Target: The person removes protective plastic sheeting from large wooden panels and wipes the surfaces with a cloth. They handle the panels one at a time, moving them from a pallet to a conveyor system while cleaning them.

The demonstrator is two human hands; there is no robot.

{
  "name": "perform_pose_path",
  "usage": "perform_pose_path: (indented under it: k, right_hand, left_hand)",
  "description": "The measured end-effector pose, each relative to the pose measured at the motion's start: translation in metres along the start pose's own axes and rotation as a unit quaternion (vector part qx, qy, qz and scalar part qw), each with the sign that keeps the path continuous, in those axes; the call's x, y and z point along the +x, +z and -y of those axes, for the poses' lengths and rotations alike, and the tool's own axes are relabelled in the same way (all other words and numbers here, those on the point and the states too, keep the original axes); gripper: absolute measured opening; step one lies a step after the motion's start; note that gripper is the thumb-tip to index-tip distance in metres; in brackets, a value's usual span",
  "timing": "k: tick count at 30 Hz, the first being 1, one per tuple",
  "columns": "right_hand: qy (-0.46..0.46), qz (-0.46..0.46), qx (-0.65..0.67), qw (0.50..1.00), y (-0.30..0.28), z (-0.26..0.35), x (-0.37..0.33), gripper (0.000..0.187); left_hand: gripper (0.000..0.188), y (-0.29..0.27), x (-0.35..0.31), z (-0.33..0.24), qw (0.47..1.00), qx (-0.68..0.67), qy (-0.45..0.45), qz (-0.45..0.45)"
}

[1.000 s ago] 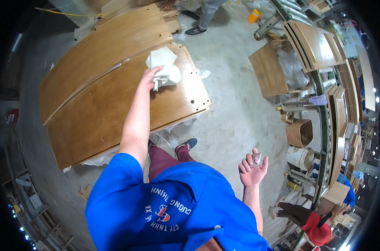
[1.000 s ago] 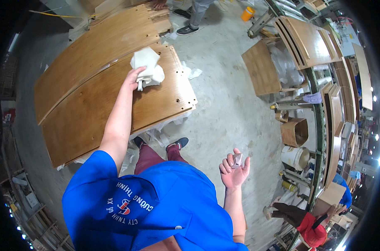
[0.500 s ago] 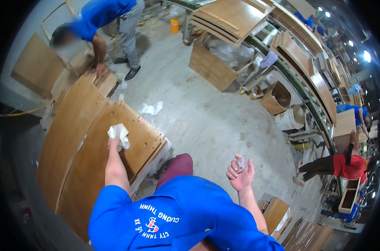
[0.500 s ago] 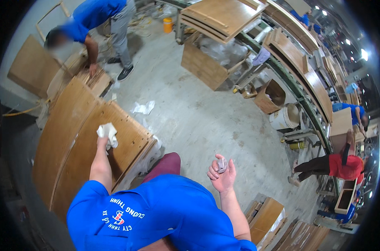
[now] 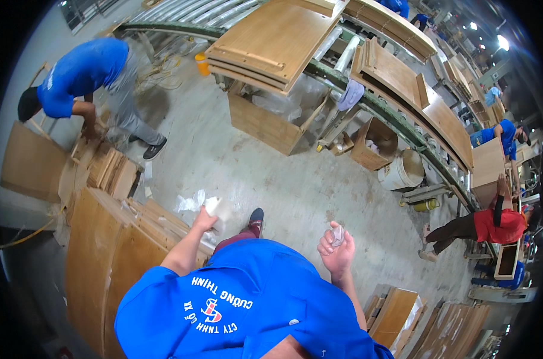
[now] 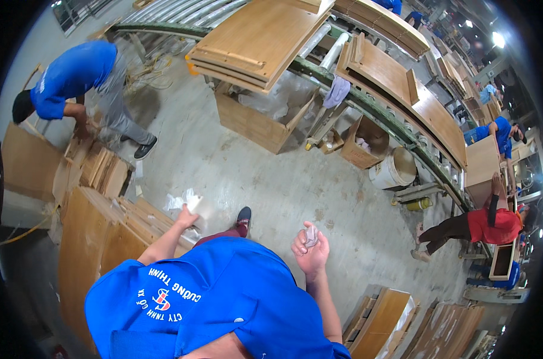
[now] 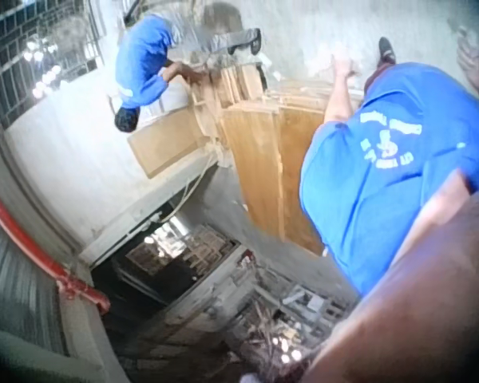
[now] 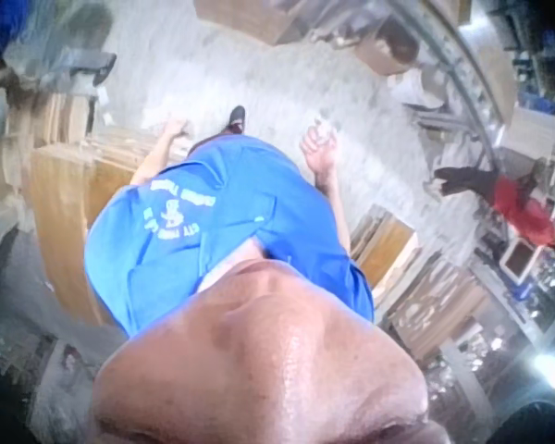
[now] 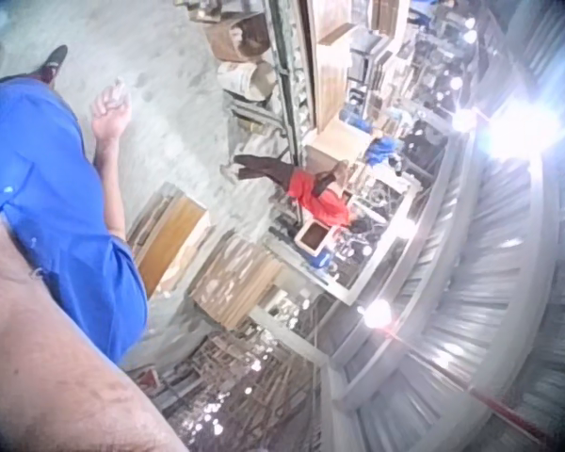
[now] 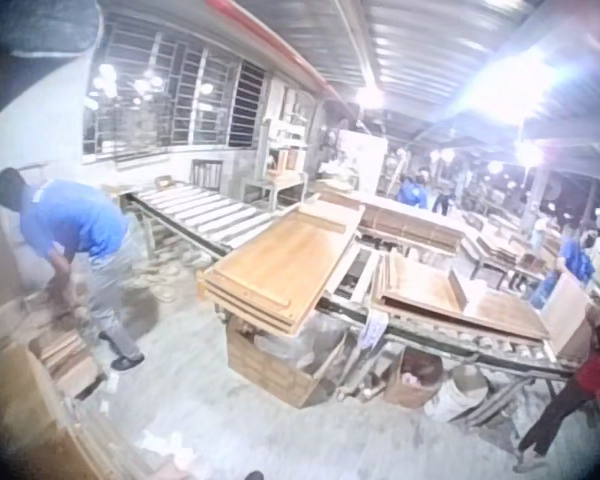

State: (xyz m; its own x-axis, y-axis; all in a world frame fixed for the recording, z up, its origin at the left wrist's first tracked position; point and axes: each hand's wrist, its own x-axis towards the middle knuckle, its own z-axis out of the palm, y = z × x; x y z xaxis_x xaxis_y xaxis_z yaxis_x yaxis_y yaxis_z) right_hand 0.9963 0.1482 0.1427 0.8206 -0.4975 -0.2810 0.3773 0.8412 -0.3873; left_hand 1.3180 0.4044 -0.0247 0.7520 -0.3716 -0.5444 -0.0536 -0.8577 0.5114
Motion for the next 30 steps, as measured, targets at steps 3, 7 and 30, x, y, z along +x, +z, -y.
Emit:
perform_pose_path:
  k: [3,7,30]
  right_hand:
    - [-0.045,0.016,-0.008,0.999,0.006,0.04,0.045,0.039]
    - [-0.121,-0.036,0.031,0.992,-0.004,0.076,0.066,0.04]
    - [-0.144,-0.035,0.053,0.988,-0.094,0.408,0.228,0.044]
  left_hand:
    - [0.089,0.017,0.065,-0.082,0.991,-0.006,-0.007,0.136]
    - [0.061,0.05,0.137,-0.19,0.93,-0.097,0.166,0.315]
    - [0.038,0.204,0.197,-0.426,0.966,0.134,0.133,0.175]
